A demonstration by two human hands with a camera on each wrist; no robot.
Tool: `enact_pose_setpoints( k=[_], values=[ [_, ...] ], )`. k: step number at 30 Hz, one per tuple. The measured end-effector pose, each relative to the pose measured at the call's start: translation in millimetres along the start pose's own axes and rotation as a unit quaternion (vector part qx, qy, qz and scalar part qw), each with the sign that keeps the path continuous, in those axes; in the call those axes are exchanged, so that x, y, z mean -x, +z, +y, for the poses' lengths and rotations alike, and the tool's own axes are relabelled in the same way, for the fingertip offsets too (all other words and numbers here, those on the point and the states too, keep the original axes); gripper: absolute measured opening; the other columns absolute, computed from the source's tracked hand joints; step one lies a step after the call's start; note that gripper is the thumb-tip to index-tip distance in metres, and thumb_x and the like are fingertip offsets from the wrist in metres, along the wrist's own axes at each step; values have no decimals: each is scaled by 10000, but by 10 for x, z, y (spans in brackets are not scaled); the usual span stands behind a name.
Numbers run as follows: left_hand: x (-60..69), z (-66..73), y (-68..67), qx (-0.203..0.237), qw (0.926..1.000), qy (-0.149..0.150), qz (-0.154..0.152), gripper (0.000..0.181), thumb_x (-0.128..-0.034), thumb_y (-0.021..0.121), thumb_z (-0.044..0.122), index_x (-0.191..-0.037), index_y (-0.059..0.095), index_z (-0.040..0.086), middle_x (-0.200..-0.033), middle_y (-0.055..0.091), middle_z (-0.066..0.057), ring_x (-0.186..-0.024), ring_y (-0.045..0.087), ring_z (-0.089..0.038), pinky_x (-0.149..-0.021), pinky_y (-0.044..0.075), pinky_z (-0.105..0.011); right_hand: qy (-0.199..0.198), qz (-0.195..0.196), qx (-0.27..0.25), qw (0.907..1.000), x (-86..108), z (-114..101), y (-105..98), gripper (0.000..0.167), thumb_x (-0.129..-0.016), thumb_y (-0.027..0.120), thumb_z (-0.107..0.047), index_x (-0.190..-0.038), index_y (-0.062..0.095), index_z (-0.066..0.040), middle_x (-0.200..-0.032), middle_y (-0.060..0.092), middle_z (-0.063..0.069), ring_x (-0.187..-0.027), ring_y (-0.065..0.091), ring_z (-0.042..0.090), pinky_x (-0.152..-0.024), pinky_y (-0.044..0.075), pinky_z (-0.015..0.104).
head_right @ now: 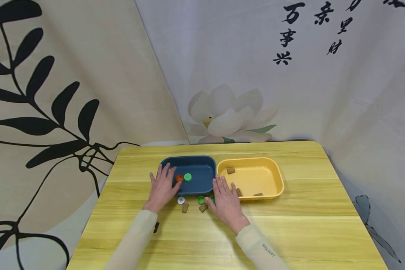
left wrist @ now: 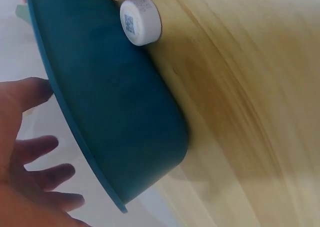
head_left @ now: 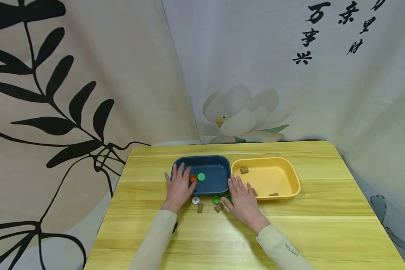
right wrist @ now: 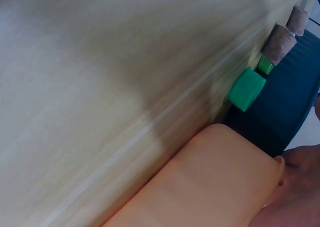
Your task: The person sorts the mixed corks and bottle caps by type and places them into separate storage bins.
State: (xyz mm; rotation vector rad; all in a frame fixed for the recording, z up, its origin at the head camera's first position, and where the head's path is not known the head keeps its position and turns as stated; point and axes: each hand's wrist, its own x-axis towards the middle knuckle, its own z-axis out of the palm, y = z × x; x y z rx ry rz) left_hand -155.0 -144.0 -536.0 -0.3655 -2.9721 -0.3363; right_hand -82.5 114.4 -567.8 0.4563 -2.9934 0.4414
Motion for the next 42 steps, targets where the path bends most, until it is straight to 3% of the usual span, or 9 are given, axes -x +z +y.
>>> enact_pose_setpoints(
  k=[7,15,23,35,42],
  values=[
    [246,-17,-9,463,9973,240,512,687,-958,745,391,-1510,508,58,-1623,362,-212,-1501,278,-501,-1106,197,-805,-3,15,-36,10000,3,3,4,790,-1054,504,-546,-1587,358,18,-1684,253,171,-1558,220,357,-1204,228,637],
    [553,19,-20,617,9943,466,738,730,-938,765,394,-1518,490,47,-1619,366,-220,-1494,303,-488,-1108,222,-791,23,59,-175,9998,-1,15,-4,772,-1058,507,-532,-1589,362,10,-1685,262,165,-1558,217,364,-1200,230,645],
    [734,134,-20,742,9900,851,843,735,-909,804,341,-1512,501,50,-1623,371,-197,-1487,318,-483,-1104,249,-782,153,248,-576,9979,35,18,-104,734,-1075,486,-502,-1594,355,-1,-1682,261,160,-1559,202,378,-1201,228,647],
    [894,167,51,832,9874,793,1091,709,-912,795,357,-1484,524,38,-1611,385,-215,-1473,347,-482,-1117,256,-764,121,1412,-390,9891,223,-112,-190,769,-995,578,-573,-1539,482,-39,-1625,403,142,-1519,304,402,-1161,289,660],
    [992,136,110,731,9891,756,1032,714,-891,798,373,-1469,545,38,-1602,406,-205,-1476,350,-467,-1104,273,-767,-237,1614,-174,9864,308,-191,-144,734,-945,654,-535,-1494,544,-59,-1581,469,147,-1483,368,418,-1136,323,675]
  ],
)
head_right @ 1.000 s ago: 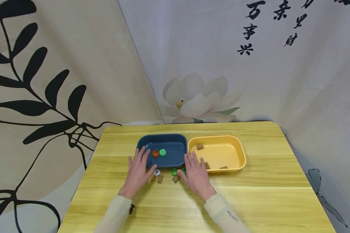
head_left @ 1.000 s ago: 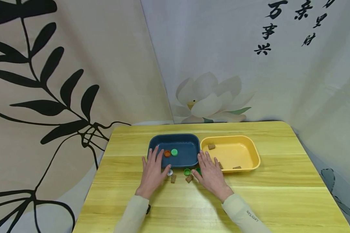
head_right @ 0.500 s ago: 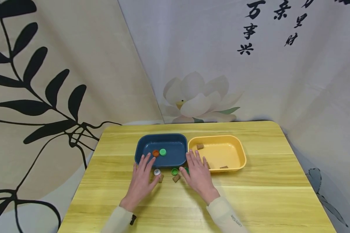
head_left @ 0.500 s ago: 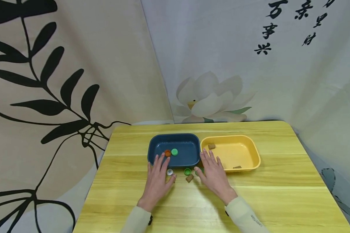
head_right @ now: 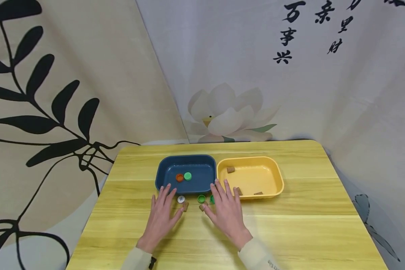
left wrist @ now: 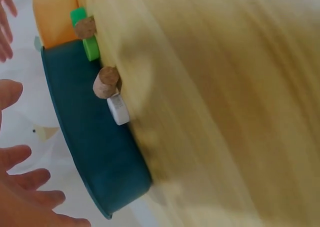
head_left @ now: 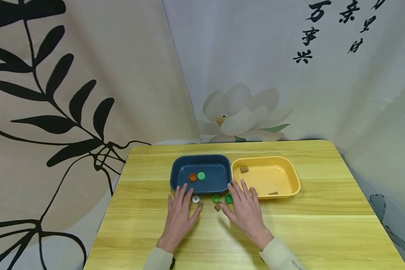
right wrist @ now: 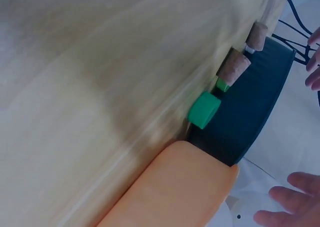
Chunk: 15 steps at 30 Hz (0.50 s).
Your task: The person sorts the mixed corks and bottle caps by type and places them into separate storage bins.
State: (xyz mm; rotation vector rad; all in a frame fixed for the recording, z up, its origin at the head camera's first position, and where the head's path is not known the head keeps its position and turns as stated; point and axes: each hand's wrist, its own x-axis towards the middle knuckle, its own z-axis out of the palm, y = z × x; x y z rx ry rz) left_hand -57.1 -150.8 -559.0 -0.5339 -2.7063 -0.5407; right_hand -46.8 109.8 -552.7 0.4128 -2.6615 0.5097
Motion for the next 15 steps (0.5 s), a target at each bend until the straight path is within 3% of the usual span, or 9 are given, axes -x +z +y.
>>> enact_pose_setpoints(
  k=[9,15],
  values=[
    [124,-43,37,-194,9997,67,-152,699,-862,828,391,-1429,587,61,-1568,457,-185,-1458,381,-466,-1072,332,-762,-624,-168,15,9979,96,-84,96,716,-938,684,-519,-1480,563,-67,-1596,445,146,-1497,335,424,-1118,347,677],
    [110,-68,56,-486,9966,396,-542,658,-862,840,407,-1401,608,109,-1537,477,-192,-1437,412,-458,-1057,385,-728,-607,-353,2,9975,132,-129,115,706,-941,700,-515,-1482,566,-81,-1603,438,135,-1507,324,410,-1127,348,660]
  ],
)
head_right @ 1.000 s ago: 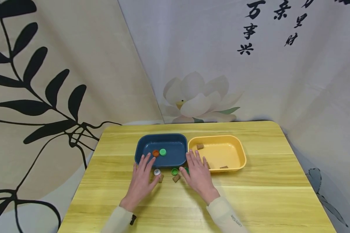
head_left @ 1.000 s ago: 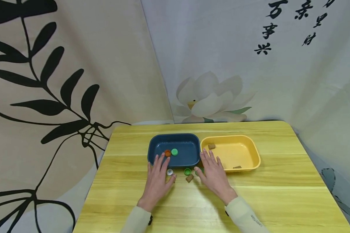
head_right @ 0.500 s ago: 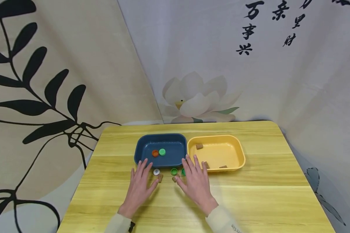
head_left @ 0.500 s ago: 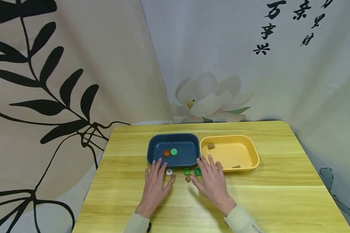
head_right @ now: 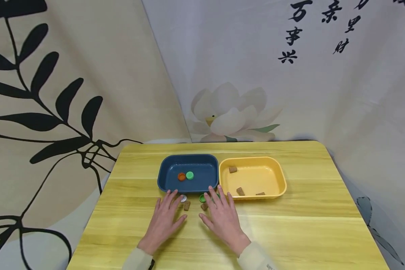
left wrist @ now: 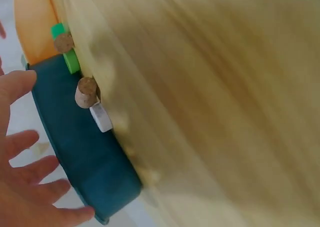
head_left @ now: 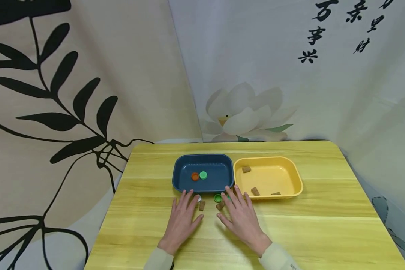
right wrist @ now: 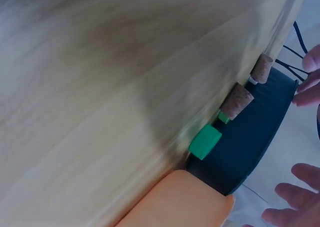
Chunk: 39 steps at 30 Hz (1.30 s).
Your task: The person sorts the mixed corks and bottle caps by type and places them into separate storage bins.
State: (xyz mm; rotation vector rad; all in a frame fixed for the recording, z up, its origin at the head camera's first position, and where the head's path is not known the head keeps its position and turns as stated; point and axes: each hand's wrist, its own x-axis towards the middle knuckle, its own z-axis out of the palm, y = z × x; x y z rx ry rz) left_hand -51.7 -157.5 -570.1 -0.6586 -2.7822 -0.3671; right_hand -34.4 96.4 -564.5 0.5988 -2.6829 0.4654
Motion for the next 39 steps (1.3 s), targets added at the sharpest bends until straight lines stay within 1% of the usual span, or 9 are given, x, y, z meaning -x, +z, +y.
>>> enact_pose_setpoints(
  k=[3,7,10,13,16,20,24,32,39],
  values=[
    [-45,1,2,-109,9997,226,-13,605,-859,852,377,-1360,632,121,-1509,499,-192,-1422,441,-431,-1074,417,-665,104,-90,22,9999,13,19,-15,703,-947,699,-514,-1490,558,-90,-1614,425,124,-1518,307,399,-1140,337,654],
    [-82,17,1,-92,9984,529,149,532,-850,868,325,-1296,671,113,-1449,549,-170,-1379,497,-382,-1070,460,-587,202,-146,-12,9997,29,54,-38,690,-958,692,-508,-1488,560,-86,-1620,416,124,-1530,285,387,-1148,329,649],
    [-95,41,16,-114,9972,743,65,503,-870,852,323,-1288,678,104,-1393,587,-139,-1323,546,-340,-1035,496,-541,277,-80,-20,9996,43,86,-51,678,-953,705,-492,-1475,573,-79,-1609,430,133,-1520,303,395,-1141,338,651],
    [-103,57,52,-275,9963,796,-180,527,-904,815,355,-1336,659,97,-1386,595,-117,-1305,558,-317,-1030,500,-514,365,-26,-43,9993,64,121,-56,668,-950,711,-484,-1464,582,-78,-1607,433,134,-1513,316,403,-1146,332,647],
    [-125,65,90,-429,9955,740,-402,562,-916,795,374,-1373,637,89,-1404,585,-116,-1317,544,-321,-1039,489,-514,416,-22,-98,9991,82,148,-59,664,-947,715,-483,-1458,587,-79,-1607,432,136,-1515,307,406,-1154,319,643],
    [-152,66,135,-604,9940,707,-570,567,-910,799,366,-1373,634,86,-1404,579,-127,-1318,533,-336,-1033,487,-521,451,22,-156,9989,106,177,-62,642,-948,717,-472,-1445,598,-84,-1594,448,151,-1517,300,411,-1153,313,647],
    [-155,54,186,-785,9926,734,-563,511,-903,812,318,-1335,658,91,-1363,593,-120,-1287,550,-333,-1006,500,-512,597,59,-166,9981,144,255,-87,627,-962,689,-462,-1447,589,-77,-1597,440,162,-1518,295,417,-1160,294,649],
    [-147,15,247,-864,9925,805,-325,435,-863,851,222,-1249,684,113,-1277,623,-95,-1199,589,-310,-941,529,-482,1298,-2,-220,9913,261,633,-291,679,-1004,621,-472,-1516,499,-44,-1649,348,166,-1543,213,424,-1181,223,668],
    [-138,-21,285,-715,9944,745,-235,278,-915,800,193,-1167,702,125,-1272,648,-76,-1196,606,-290,-946,533,-481,1967,54,-173,9803,354,1096,-508,705,-1057,522,-492,-1556,420,-5,-1657,293,229,-1544,164,469,-1142,222,734]
  ],
)
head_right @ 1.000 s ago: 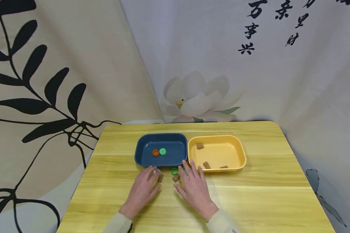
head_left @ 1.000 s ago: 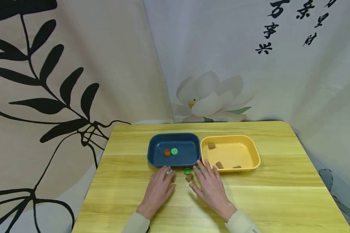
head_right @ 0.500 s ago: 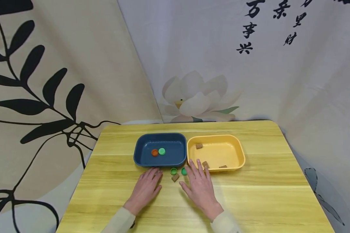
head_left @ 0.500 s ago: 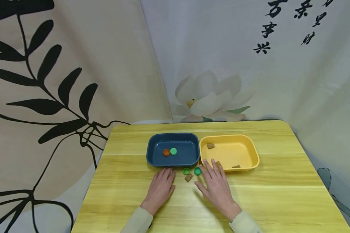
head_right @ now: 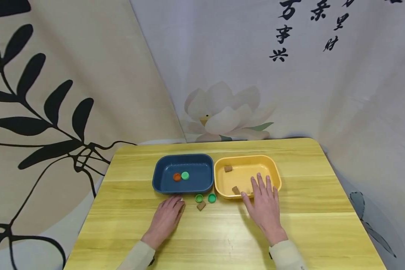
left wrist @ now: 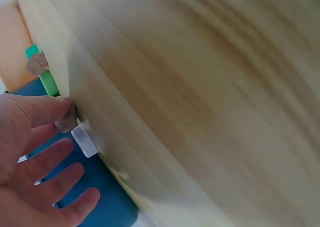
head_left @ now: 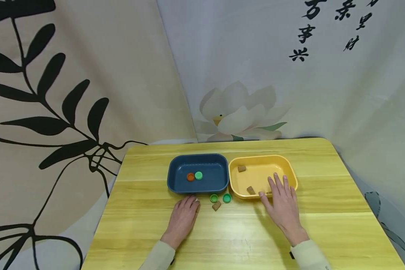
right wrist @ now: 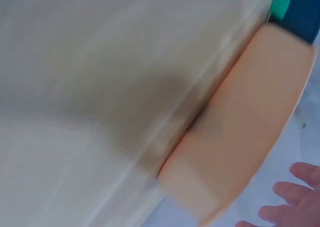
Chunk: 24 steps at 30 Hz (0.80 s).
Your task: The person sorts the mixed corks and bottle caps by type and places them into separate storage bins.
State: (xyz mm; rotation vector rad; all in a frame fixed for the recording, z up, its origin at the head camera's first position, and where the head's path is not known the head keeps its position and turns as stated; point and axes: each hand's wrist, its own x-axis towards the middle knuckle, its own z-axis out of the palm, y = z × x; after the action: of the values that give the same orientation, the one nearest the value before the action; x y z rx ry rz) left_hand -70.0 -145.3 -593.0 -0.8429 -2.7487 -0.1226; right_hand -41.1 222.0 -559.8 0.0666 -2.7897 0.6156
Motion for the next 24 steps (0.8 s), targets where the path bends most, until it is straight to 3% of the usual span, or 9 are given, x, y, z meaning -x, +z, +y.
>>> enact_pose_setpoints(
  k=[9,16,20,24],
  values=[
    [38,15,-39,338,9988,-261,228,175,-956,755,204,-1110,736,123,-1299,661,-90,-1234,611,-322,-971,528,-517,469,-99,143,9987,-126,463,-106,778,-1079,440,-516,-1602,292,40,-1681,161,279,-1537,104,519,-1106,174,799],
    [70,37,-196,487,9976,-235,422,288,-912,807,211,-1167,714,113,-1339,651,-98,-1266,602,-324,-1000,518,-522,656,-258,56,9975,-149,596,-71,830,-1083,397,-539,-1614,202,68,-1694,106,264,-1553,68,483,-1119,138,793],
    [-10,92,-312,610,9963,-110,589,361,-879,835,208,-1197,705,99,-1360,636,-111,-1290,584,-334,-987,522,-528,728,-398,53,9965,-141,625,-61,843,-1089,368,-545,-1610,168,87,-1699,62,257,-1549,72,490,-1118,130,795],
    [-185,221,-448,813,9942,-47,704,379,-875,846,203,-1212,713,95,-1382,630,-102,-1315,571,-325,-1005,519,-515,759,-497,81,9958,-134,636,-47,843,-1095,350,-541,-1606,154,100,-1694,60,271,-1537,103,512,-1114,134,796]
  ],
)
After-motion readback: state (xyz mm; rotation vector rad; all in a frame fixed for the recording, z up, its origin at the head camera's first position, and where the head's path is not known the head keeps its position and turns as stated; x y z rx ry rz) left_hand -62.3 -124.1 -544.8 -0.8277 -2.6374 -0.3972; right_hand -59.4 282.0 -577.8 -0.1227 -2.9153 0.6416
